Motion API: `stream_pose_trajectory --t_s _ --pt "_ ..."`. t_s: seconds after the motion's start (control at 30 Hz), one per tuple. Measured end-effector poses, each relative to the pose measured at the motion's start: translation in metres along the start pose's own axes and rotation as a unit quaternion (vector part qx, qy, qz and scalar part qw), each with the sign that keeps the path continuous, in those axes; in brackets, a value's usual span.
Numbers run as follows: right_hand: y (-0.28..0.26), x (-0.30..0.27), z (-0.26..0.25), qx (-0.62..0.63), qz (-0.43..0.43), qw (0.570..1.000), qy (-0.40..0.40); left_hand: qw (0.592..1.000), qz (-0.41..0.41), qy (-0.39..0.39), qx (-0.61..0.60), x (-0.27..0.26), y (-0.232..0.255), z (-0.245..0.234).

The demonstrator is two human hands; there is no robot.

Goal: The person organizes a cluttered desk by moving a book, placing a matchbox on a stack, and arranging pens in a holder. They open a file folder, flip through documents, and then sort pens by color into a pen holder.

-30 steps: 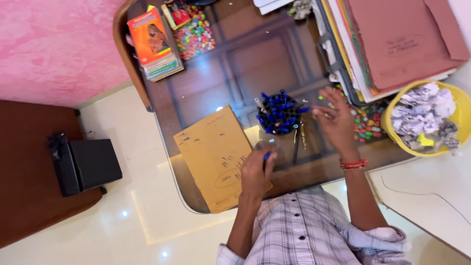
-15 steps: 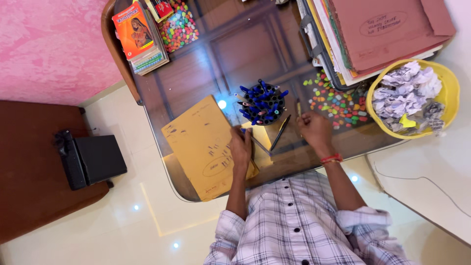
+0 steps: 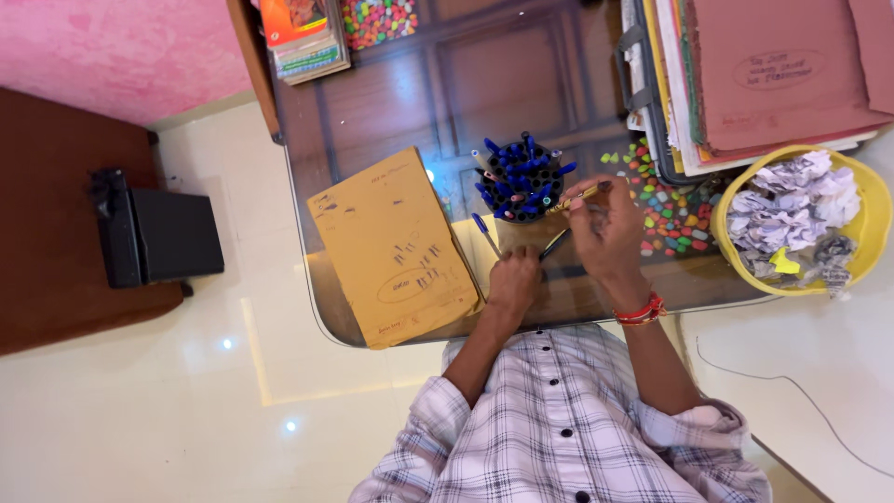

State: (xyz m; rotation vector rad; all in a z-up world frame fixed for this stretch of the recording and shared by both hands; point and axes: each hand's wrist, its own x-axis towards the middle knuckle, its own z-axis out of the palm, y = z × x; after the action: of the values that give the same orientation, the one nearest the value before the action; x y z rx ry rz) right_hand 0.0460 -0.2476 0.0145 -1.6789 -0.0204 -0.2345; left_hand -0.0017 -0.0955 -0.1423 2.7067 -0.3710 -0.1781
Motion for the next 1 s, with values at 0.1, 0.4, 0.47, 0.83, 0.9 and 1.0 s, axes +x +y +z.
stream_pose_trajectory --t_s 0.1,0.4,0.47,0.83,0.9,1.0 --pt "-0.005 -0.001 0.004 -0.006 -0.002 1.0 0.003 0.992 -0.079 -0.007 -0.101 -0.015 -0.007 -0.025" --pt "-0.003 -0.018 0.016 -0.057 0.006 0.998 -0.006 0.907 -0.223 0.055 -0.353 -0.061 -0.028 -0.135" --pt "0.0 -0.019 0.017 -0.068 0.014 0.998 -0.002 0.904 -0.239 0.087 -0.343 -0.069 -0.038 -0.147" --pt "0.013 -0.018 0.025 -0.196 -0.042 0.979 -0.029 0.821 -0.272 0.222 -0.45 -0.074 -0.073 -0.164" --pt "0.017 -0.016 0.03 -0.229 -0.027 0.972 -0.04 0.784 -0.263 0.234 -0.51 -0.068 -0.068 -0.159" --pt "0.014 -0.02 0.031 -0.204 -0.038 0.978 -0.002 0.682 -0.246 0.264 -0.636 -0.058 -0.06 -0.153"
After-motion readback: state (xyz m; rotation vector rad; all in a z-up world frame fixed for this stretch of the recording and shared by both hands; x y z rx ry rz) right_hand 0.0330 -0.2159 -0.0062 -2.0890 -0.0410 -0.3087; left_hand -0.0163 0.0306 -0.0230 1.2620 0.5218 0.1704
